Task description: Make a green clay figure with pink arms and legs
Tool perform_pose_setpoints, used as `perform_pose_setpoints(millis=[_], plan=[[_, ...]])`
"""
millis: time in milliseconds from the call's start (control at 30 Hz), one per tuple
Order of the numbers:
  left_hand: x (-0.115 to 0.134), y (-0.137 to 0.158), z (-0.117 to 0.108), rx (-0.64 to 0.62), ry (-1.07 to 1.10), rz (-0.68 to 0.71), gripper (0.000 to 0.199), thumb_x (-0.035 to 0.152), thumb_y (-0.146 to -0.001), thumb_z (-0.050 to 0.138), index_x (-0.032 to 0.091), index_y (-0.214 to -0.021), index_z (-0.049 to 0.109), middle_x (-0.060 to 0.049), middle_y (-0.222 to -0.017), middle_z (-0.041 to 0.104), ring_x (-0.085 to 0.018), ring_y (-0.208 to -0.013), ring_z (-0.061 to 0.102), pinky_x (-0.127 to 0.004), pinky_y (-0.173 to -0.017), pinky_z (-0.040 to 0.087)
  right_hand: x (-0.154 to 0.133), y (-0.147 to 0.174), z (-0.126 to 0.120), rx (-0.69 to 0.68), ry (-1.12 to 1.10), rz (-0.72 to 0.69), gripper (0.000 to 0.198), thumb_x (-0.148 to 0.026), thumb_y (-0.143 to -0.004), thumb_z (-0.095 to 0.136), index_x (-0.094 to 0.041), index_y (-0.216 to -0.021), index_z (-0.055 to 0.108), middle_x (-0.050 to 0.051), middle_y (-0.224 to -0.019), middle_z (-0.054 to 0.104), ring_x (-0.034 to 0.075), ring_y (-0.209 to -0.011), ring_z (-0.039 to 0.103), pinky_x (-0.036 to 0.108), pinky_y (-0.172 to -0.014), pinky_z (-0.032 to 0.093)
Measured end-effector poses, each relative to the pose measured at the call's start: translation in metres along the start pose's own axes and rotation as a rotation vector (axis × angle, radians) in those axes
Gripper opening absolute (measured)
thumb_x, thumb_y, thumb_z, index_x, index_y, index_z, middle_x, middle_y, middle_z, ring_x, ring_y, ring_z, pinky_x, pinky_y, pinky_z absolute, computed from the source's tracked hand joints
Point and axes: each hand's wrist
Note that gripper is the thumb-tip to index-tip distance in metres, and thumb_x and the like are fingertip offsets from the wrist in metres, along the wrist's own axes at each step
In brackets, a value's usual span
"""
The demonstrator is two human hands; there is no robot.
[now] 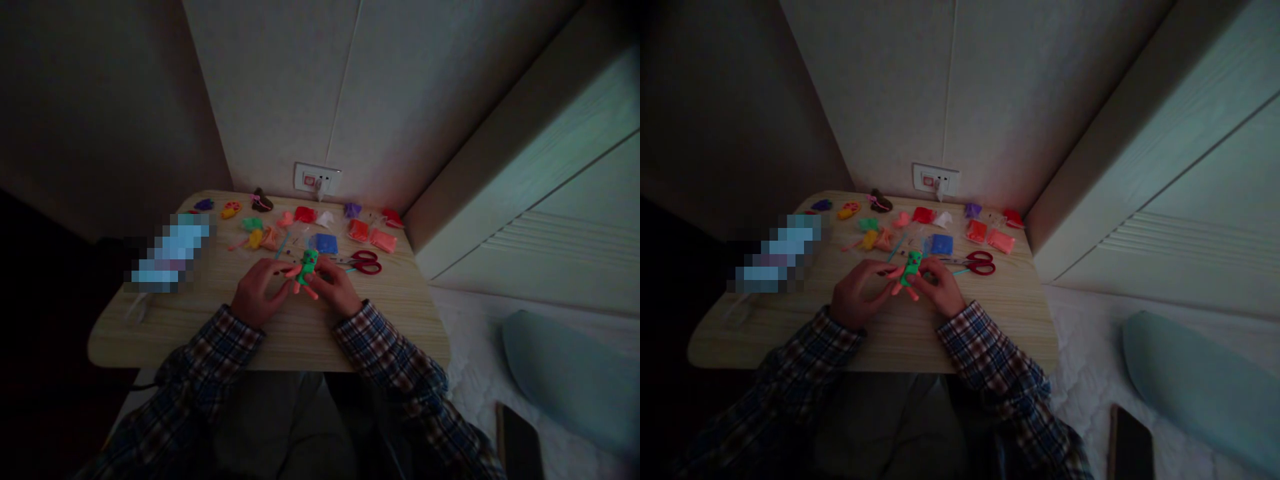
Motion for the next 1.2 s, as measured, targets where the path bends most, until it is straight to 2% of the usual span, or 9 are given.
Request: perform_pose_setpoints(millis=[100,367,567,867,1200], plan=[[0.0023,-0.0018,-0.0003,0.045,-0.015,0.028,0.011,0.016,-0.085,0.058,0.019,-0.095,0.06,-0.004,-0.087,0.07,-0.018,-0.082,0.066,-0.032,-0.074,0.056,-0.0013,0.0005,0.0023,-0.02,-0.053,0.006,0.035,-0.057,-0.08,0.059,-0.022,-0.077,0.063,0.002,-0.08,0.057,0.02,-0.082,0.055,0.037,-0.08,0.045],[0.0035,-0.0009,-0.0019,0.073,-0.037,0.022,0.015,0.017,-0.084,0.061,0.027,-0.096,0.062,-0.003,-0.086,0.071,-0.02,-0.078,0.068,-0.037,-0.069,0.058,-0.003,0.0019,0.006,-0.027,-0.095,0.012,0.037,-0.059,-0.08,0.06,-0.022,-0.077,0.062,0.002,-0.082,0.057,0.02,-0.084,0.056,0.038,-0.084,0.045],[0.0024,0.0009,-0.0016,0.087,-0.003,0.032,0.014,0.014,-0.084,0.062,0.024,-0.093,0.065,-0.003,-0.083,0.072,-0.018,-0.075,0.068,-0.034,-0.066,0.058,-0.0041,0.0025,0.0075,-0.015,-0.109,0.011,0.035,-0.057,-0.08,0.06,-0.022,-0.076,0.062,0.003,-0.084,0.057,0.02,-0.086,0.056,0.039,-0.086,0.045],[0.0059,-0.0003,-0.0038,0.074,-0.011,0.016,0.018,0.016,-0.085,0.061,0.024,-0.1,0.067,-0.003,-0.093,0.073,-0.02,-0.083,0.069,-0.036,-0.076,0.058,-0.0029,0.0023,0.0074,-0.02,-0.091,0.003,0.036,-0.057,-0.081,0.059,-0.022,-0.08,0.064,0.003,-0.085,0.06,0.02,-0.087,0.058,0.039,-0.086,0.047],[0.0039,0.0016,-0.0022,0.06,0.016,0.014,0.017,0.017,-0.086,0.06,0.027,-0.098,0.067,-0.002,-0.09,0.074,-0.02,-0.081,0.07,-0.037,-0.073,0.059,-0.0034,0.003,0.009,-0.021,-0.088,-0.007,0.035,-0.056,-0.08,0.06,-0.021,-0.076,0.06,0.003,-0.084,0.057,0.019,-0.085,0.056,0.036,-0.083,0.045]])
Point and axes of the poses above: each hand's wrist, its own y-axis away from the middle knuckle, its own z-axis out of the palm, x = y × z
